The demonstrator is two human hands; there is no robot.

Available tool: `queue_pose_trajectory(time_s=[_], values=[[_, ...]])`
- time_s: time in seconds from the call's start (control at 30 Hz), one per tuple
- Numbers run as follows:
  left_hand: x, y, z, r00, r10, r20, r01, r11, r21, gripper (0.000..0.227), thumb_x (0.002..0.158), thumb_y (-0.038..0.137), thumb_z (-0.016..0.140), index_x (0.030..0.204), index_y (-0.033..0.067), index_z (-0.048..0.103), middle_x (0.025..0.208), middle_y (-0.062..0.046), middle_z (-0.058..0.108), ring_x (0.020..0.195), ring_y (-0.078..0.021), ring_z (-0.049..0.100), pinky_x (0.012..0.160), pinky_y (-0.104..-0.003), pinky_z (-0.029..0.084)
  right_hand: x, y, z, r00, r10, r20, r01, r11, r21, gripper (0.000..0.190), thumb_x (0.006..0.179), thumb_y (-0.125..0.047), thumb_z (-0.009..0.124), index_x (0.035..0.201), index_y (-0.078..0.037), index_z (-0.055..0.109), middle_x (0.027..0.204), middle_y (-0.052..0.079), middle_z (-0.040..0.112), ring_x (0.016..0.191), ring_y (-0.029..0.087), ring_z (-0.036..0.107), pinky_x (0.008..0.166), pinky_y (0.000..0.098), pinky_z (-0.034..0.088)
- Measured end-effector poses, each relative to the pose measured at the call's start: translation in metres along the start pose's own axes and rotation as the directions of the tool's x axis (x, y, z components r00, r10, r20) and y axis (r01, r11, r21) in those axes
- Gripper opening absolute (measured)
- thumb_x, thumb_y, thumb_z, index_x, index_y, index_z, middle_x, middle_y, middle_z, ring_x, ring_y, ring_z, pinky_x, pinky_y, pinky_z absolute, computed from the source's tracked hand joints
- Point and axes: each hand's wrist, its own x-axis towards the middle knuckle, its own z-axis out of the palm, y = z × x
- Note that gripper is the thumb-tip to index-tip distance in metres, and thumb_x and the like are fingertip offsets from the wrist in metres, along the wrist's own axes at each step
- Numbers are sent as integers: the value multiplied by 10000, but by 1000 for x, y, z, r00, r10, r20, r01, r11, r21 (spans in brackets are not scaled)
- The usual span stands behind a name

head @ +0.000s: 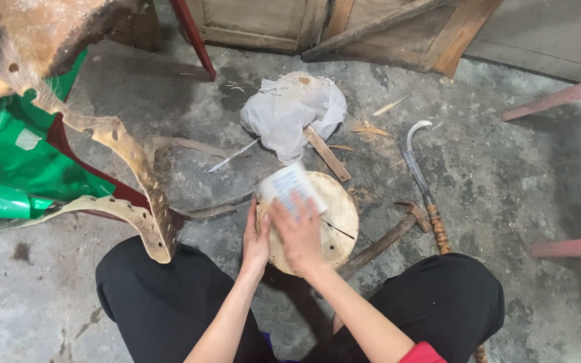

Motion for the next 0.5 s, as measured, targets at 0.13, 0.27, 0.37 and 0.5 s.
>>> queue_pose_trajectory(time_s=[0.13, 0.27, 0.37, 0.5], values=[[0, -2, 0, 1000, 4, 19, -4, 1000, -30, 667, 1047, 454, 457, 1637, 215, 259, 1635, -241, 307, 1519, -455, 232, 1202, -586, 276, 43, -25, -64, 998, 19, -57, -16, 999, 38, 884, 954, -693, -31, 1545, -224, 430, 1640, -44, 391, 1558, 364, 174, 1242, 619, 36], [7, -4, -2, 998, -41, -54, 35, 993, -111, 664, 1012, 370, 564, 1601, 157, 343, 1591, -278, 376, 1421, -503, 395, 1146, -587, 383, 102, -22, -199, 492, 843, 218, -617, 160, 771, 616, 962, -191, 648, 1533, -152, 420, 1506, 143, 530, 1413, 295, 492, 1219, 465, 350], [21, 15, -9, 988, -123, -89, 119, 992, -52, 712, 967, 487, 606, 1586, 207, 393, 1614, -204, 367, 1449, -449, 374, 1160, -585, 361, 39, 74, -166, 547, 831, -101, -656, 500, 565, 525, 1011, 8, 440, 1490, -179, 547, 1482, 95, 568, 1420, 241, 465, 1197, 428, 356], [53, 29, -7, 996, -66, -56, 67, 998, 9, 753, 990, 636, 520, 1528, 110, 497, 1590, -200, 422, 1513, -395, 299, 1233, -545, 234, -44, 107, -122, -26, 998, 59, -469, -64, 881, 552, 1012, 88, 364, 1471, -162, 543, 1583, 197, 418, 1502, 342, 349, 1251, 459, 288]])
